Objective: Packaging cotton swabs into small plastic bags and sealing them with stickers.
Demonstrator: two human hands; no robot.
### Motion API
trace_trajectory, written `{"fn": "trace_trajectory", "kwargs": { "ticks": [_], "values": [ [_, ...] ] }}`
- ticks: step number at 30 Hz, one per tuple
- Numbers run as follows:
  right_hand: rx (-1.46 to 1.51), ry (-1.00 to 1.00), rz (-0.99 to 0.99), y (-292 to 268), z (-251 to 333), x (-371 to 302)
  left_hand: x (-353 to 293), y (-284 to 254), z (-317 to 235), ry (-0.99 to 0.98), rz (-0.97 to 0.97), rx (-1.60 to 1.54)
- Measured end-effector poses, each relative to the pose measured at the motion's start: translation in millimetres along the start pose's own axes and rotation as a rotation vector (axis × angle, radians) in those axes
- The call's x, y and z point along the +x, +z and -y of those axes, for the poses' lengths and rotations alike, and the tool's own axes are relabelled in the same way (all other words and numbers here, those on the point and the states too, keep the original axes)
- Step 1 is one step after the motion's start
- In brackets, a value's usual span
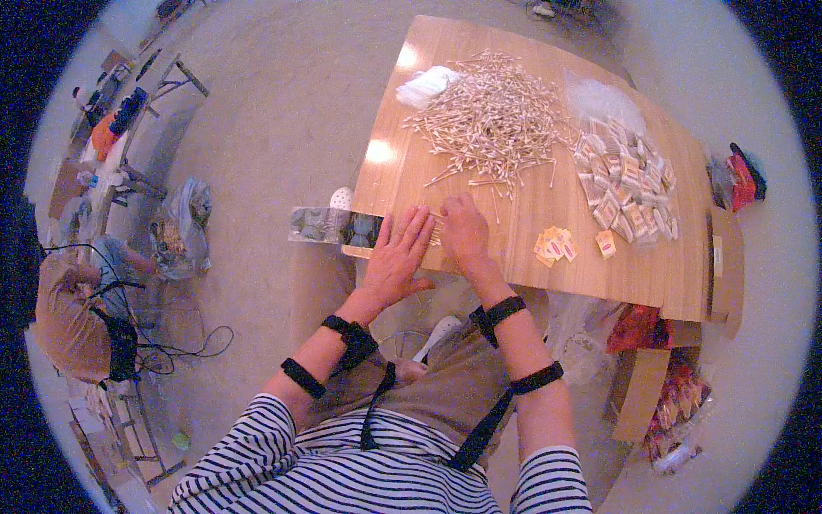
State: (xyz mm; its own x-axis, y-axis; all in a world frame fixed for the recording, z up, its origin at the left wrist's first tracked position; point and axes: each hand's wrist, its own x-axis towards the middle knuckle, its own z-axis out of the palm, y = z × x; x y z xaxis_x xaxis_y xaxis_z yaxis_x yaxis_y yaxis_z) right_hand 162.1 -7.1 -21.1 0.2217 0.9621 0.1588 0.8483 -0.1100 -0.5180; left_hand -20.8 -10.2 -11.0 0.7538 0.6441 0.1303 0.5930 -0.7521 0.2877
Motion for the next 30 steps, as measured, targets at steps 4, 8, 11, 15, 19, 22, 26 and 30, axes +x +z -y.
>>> {"fn": "trace_trajectory", "kwargs": {
  "ticks": [4,8,11,15,19,22,26,30],
  "values": [
    [0.046,-0.11,0.08,-1.5,-1.1,1.1,2.0,0.6,0.4,-0.006,0.011,0.014],
    [-0.082,0.077,-0.037,-7.2,14.3,33.6,2.4,-3.6,-2.3,-0.011,0.02,0.02],
    [-0.122,0.075,-0.081,-1.4,36.3,57.3,1.6,-5.9,-2.9,-0.02,0.04,0.039],
    [-0.217,0.119,-0.098,13.3,33.8,67.6,1.9,-4.3,-2.8,-0.014,0.023,0.024],
    [-0.159,0.087,-0.016,11.1,13.6,49.0,1.3,-3.3,-2.3,-0.016,0.031,0.037],
    [-0.084,-0.016,0.035,-3.5,-5.1,17.4,1.7,-3.1,-2.8,-0.022,0.028,0.024],
    [0.091,-0.095,0.054,-16.6,-19.6,-4.9,1.3,1.7,-1.6,-0.019,0.021,0.023],
    [-0.02,0.011,-0.062,-14.8,-21.4,-9.9,1.6,0.1,-1.1,-0.005,0.002,0.013]
  ]
}}
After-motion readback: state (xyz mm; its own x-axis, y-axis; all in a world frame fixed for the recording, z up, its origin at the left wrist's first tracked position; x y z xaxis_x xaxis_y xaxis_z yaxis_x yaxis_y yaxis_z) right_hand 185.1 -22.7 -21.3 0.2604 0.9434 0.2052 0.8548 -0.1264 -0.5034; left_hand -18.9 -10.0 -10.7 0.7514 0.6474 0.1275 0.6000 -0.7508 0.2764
